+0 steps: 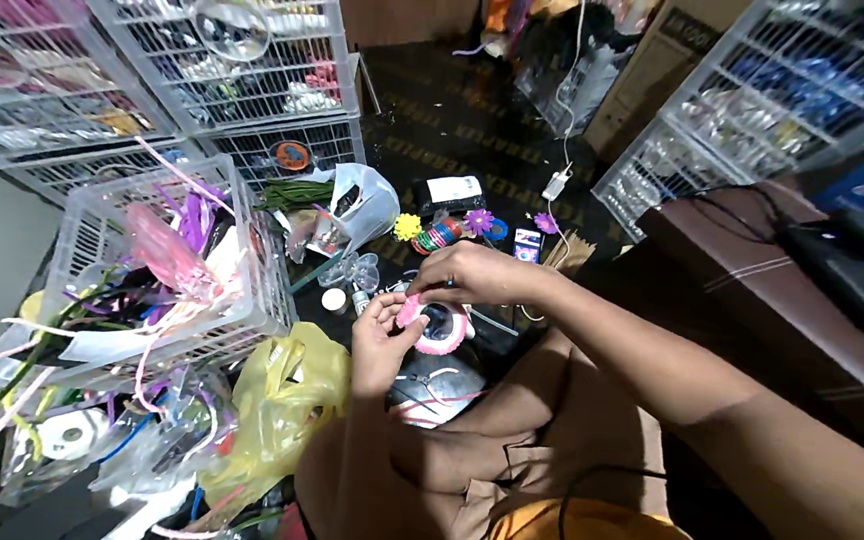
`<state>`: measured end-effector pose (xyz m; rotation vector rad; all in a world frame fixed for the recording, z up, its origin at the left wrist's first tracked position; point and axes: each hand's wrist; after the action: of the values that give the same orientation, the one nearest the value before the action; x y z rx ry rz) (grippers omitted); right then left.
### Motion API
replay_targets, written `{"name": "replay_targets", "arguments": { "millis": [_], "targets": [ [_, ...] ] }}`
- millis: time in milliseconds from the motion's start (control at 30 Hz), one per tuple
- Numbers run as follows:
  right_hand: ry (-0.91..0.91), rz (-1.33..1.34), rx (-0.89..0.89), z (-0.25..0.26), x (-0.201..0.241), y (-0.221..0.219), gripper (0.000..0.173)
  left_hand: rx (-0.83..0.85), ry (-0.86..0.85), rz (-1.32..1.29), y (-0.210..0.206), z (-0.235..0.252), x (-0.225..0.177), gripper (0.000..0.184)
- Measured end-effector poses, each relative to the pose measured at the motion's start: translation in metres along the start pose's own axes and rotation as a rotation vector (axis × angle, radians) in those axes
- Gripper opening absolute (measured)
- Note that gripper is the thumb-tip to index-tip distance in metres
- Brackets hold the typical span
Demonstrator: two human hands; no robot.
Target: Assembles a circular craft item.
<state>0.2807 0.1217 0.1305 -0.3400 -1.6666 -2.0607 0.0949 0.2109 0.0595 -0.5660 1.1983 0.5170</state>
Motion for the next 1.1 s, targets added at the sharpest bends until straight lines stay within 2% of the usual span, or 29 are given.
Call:
{"name": "replay_targets", "arguments": {
  "millis": [67, 133, 267, 367, 433, 567, 733, 833, 967, 1100],
  "targets": [
    [-0.058, -0.002, -0.119, -0.001, 0.0, 0.003, 0.017, 0.019, 0.003, -0.014, 0.0, 0.0, 0.001, 0.042],
    [-0.211, 0.083, -0.304, -0.008, 0.0, 0.008, 0.019, 0.0, -0.009, -0.036, 0.0, 0.0, 0.005, 0.043],
    [-0.601, 0.746, -0.698, -0.036, 0.013, -0.005, 0.017, -0.132, -0.008, -0.097, -0.005, 0.001, 0.005, 0.043],
    [-0.813, 1.217, -0.848, -0.045, 0.025, -0.042, 0.012, -0.259, -0.004, -0.146, -0.013, 0.002, 0.004, 0.045],
    [-0.888, 1.331, -0.915, -0.043, 0.031, -0.064, 0.01, -0.32, -0.003, -0.175, -0.021, 0.0, 0.006, 0.048],
    [-0.894, 1.416, -0.993, -0.03, 0.045, -0.083, 0.007, -0.394, -0.024, -0.171, -0.036, -0.003, 0.011, 0.05],
    [-0.879, 1.344, -0.99, -0.019, 0.048, -0.085, 0.006, -0.461, -0.053, -0.21, -0.048, -0.005, 0.012, 0.038],
    [-0.85, 1.172, -0.917, -0.021, 0.039, -0.082, 0.009, -0.4, 0.008, -0.284, -0.049, -0.007, 0.01, 0.036],
    [-0.718, 0.81, -0.668, -0.029, 0.021, -0.061, 0.013, -0.174, 0.21, -0.236, -0.033, -0.006, -0.003, 0.046],
    [-0.54, 0.558, -0.35, -0.027, 0.013, -0.034, 0.01, -0.075, 0.258, -0.266, -0.02, -0.004, -0.003, 0.018]
  ]
}}
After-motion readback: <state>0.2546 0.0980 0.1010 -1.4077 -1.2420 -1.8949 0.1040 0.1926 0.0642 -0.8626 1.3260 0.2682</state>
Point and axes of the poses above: each hand's wrist, its own z-axis towards the middle knuckle, its own y-axis out of the back of the hand, x = y × z, and after that the axes turned 10 degrees about -y, right-handed
